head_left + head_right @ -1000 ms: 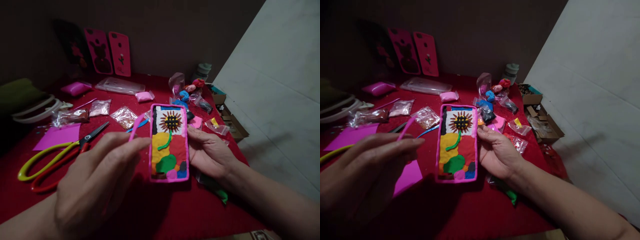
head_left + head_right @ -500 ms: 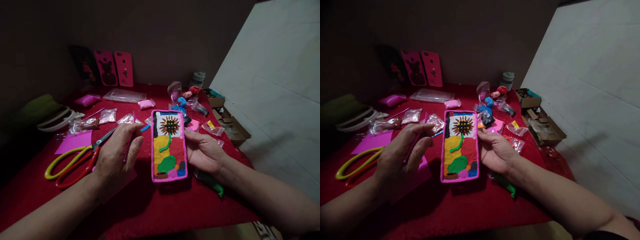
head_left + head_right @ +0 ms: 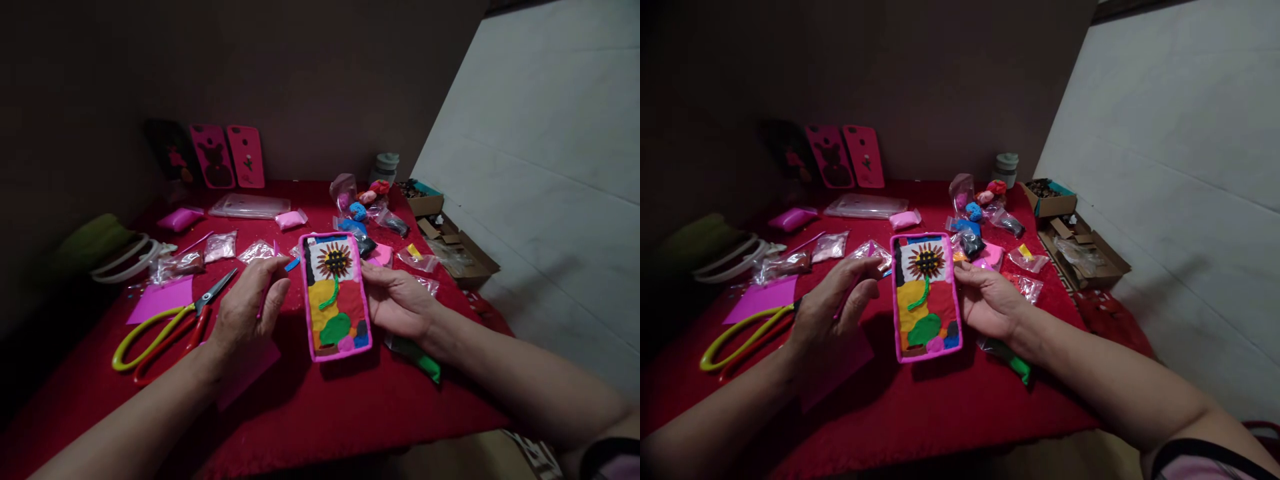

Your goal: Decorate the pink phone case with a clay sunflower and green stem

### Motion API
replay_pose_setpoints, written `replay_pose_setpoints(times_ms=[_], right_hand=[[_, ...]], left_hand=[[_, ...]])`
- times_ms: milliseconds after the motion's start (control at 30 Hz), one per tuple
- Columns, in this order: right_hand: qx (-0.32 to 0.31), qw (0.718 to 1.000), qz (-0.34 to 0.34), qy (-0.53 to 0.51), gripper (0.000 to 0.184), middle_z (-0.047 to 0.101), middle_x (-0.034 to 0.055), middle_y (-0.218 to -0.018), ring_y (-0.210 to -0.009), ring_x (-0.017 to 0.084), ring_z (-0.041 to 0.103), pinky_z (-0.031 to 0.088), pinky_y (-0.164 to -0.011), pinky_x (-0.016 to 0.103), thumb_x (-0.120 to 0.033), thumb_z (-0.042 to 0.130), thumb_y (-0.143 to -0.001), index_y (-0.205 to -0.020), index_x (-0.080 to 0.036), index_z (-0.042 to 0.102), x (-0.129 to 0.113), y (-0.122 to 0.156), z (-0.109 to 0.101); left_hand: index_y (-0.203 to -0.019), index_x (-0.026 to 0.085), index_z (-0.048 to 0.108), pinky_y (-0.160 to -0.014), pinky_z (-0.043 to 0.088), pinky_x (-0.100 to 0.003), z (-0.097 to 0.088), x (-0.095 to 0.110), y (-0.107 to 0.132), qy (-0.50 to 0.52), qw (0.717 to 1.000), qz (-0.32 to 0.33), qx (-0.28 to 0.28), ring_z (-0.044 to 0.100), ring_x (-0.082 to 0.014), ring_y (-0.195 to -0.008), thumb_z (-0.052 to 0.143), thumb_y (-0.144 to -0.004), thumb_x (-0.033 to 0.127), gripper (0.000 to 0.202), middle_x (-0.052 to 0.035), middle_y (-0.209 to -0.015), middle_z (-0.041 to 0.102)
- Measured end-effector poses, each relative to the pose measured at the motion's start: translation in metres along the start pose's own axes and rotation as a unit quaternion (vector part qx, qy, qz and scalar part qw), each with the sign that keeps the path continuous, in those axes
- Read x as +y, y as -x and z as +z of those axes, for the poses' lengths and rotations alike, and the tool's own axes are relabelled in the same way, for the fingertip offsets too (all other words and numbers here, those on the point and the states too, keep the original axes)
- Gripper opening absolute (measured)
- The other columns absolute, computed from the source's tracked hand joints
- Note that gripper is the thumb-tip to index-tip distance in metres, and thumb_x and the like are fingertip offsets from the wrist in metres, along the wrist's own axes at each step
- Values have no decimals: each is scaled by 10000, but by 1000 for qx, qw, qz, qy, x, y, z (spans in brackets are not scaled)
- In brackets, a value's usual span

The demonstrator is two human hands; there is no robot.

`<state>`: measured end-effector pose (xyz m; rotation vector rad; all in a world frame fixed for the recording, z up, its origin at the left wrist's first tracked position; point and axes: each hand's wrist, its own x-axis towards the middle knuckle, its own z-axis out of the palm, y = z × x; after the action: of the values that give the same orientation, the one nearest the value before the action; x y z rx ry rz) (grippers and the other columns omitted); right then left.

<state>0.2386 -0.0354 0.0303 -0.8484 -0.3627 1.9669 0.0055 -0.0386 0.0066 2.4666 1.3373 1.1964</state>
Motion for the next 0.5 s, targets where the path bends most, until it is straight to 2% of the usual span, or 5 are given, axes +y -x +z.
replay_pose_setpoints(times_ms=[133, 267, 500], right_hand=[[-4, 1000, 1, 1, 301, 811, 88, -916, -843, 191, 774, 606, -869, 354, -24, 422, -979, -1020, -113, 706, 0, 0, 0], [-5, 1000, 2, -3, 306, 811, 68, -885, -807, 161, 767, 580, -948, 346, -23, 418, -983, -1021, -122, 705, 0, 0, -2], [2, 1000, 7, -1, 315, 810, 81, -891, -823, 164, 769, 557, -1006, 364, -18, 396, -987, -1038, -100, 695, 0, -4, -6]], left_hand=[[-1243, 170, 553, -818, 578, -338, 2, -2, 0, -4, 1000, 7, -1, 693, -194, -885, 422, -1034, 290, 274, -102, -1112, 686], [-1246, 176, 546, -884, 559, -330, 4, -3, -1, -15, 1000, 26, 5, 678, -211, -1018, 438, -1024, 261, 261, -100, -1134, 677], [-1244, 171, 532, -876, 531, -289, 3, -2, 1, -31, 998, 46, 8, 660, -186, -1000, 456, -1021, 227, 242, -80, -1095, 662]])
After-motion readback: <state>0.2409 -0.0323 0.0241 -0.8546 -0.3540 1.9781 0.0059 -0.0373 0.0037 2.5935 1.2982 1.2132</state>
